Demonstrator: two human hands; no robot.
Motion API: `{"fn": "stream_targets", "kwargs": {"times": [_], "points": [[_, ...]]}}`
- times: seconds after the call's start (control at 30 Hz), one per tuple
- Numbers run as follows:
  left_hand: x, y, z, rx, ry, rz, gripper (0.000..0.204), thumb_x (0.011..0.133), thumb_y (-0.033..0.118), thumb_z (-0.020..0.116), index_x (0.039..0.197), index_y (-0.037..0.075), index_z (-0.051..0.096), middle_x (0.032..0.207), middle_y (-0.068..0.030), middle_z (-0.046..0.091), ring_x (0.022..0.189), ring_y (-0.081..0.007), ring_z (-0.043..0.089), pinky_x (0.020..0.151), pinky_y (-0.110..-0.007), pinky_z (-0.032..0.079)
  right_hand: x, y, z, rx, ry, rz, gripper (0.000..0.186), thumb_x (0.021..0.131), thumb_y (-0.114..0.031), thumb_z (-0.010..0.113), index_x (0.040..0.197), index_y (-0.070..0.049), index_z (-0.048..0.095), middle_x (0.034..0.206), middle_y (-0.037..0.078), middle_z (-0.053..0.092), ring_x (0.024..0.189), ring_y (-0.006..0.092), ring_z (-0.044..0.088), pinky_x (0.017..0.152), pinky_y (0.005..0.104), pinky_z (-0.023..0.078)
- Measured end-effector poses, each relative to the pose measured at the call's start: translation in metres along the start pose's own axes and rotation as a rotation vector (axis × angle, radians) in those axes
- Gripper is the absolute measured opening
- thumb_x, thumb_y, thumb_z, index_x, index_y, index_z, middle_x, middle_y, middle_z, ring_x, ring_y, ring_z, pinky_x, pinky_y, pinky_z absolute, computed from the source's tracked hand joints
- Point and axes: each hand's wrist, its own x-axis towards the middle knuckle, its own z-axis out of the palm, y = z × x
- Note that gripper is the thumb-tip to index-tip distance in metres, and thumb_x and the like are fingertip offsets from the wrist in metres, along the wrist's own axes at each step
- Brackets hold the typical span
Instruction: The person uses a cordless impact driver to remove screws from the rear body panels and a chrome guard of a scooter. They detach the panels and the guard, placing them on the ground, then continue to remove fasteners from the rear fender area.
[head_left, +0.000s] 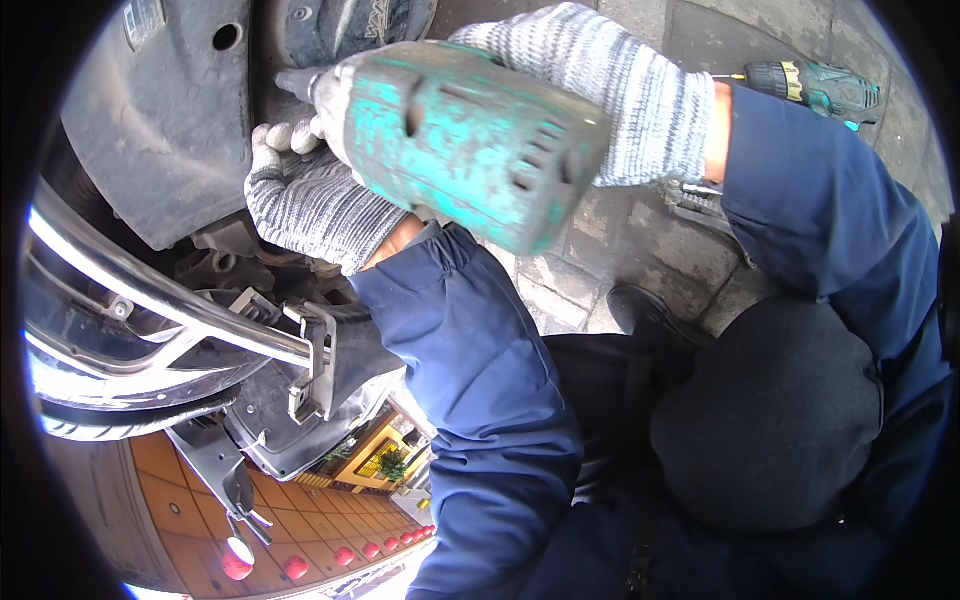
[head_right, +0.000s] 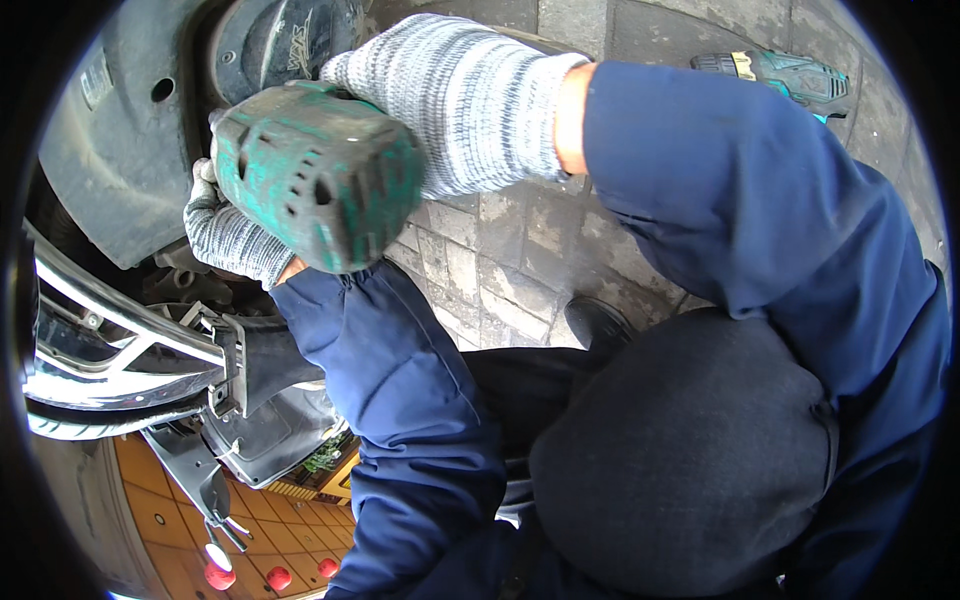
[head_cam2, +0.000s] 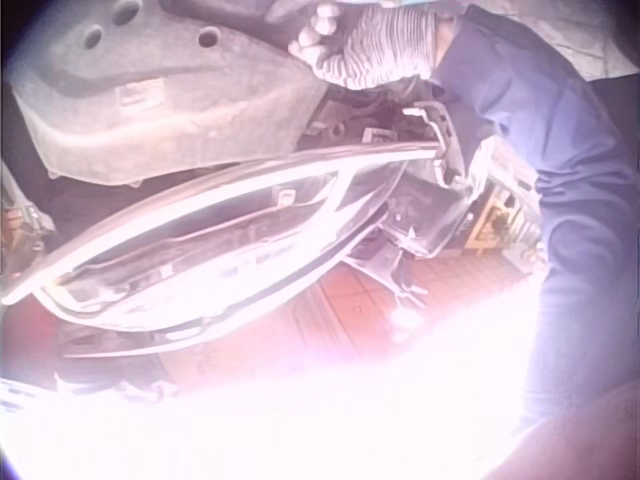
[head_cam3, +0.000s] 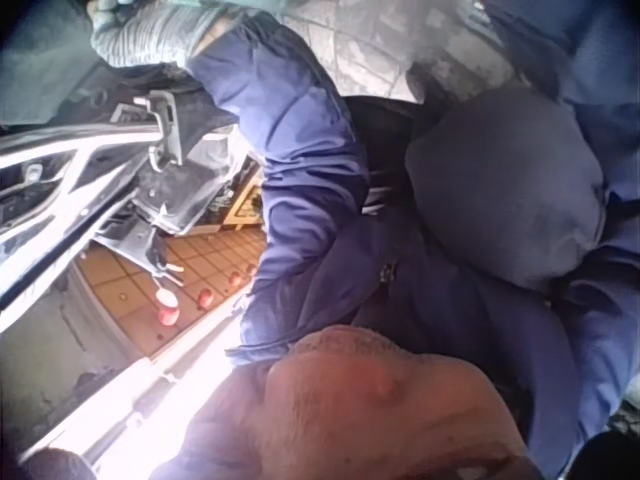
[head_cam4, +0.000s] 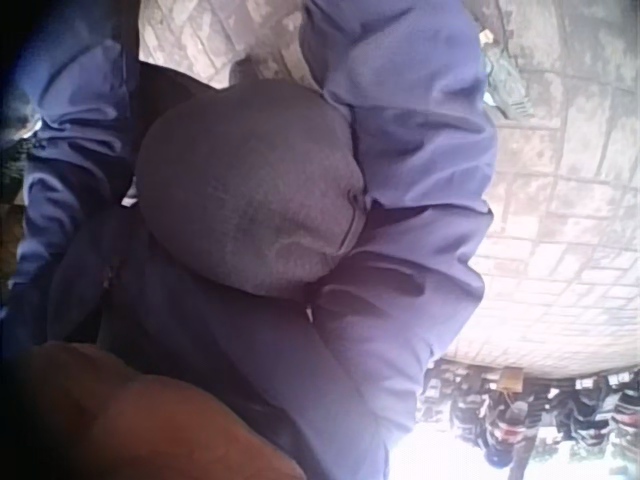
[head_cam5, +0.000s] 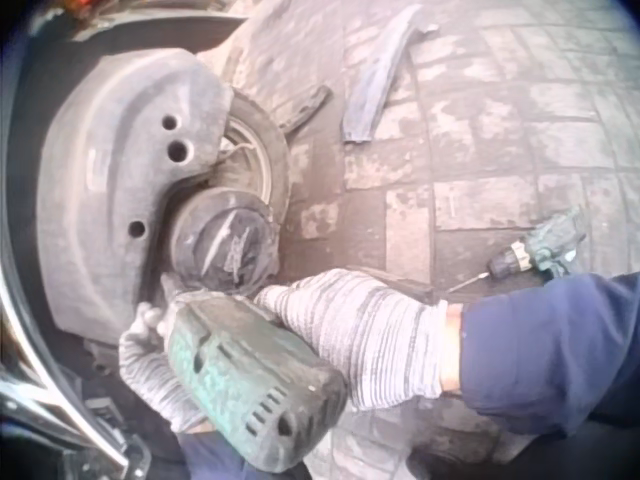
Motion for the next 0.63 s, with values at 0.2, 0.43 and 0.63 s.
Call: {"fn": "stream_targets", "kwargs": {"times": [0.2,0.43,0.63], "points": [[0.015,-0.006,-0.019,0.059,-0.165,0.121,0.011,0.09,0.014,0.055,0.085,0.006,0.06,0.079,-0.0025,0.061,0.073,-0.0124,0.058,0.072,-0.026,0.05,0.03,-0.022,-0.002,-0.127,-0.231,0.257,0.044,0.064,-0.011,0.07,0.102,0.005,0.054,0.082,0.024,0.062,0.082,0.0403,0.062,0.071,0.0429,0.05],[0.009,-0.015,-0.01,0.047,0.023,0.17,0.013,0.089,0.013,0.053,0.084,0.003,0.06,0.075,-0.0032,0.059,0.069,-0.0143,0.056,0.067,-0.025,0.048,0.038,-0.041,-0.016,0.09,-0.269,0.266,0.037,0.075,-0.021,0.069,0.105,-0.002,0.058,0.092,0.016,0.065,0.086,0.0293,0.065,0.074,0.036,0.052],[-0.003,-0.003,0.01,0.013,0.045,0.105,0.015,0.089,0.015,0.053,0.078,0.005,0.056,0.071,-0.0034,0.056,0.064,-0.0142,0.054,0.06,-0.026,0.047,0.027,-0.005,0.02,1.859,0.038,1.325,0.024,0.097,-0.022,0.046,0.109,-0.005,0.059,0.094,0.006,0.064,0.083,0.0205,0.064,0.077,0.0364,0.053]]}}
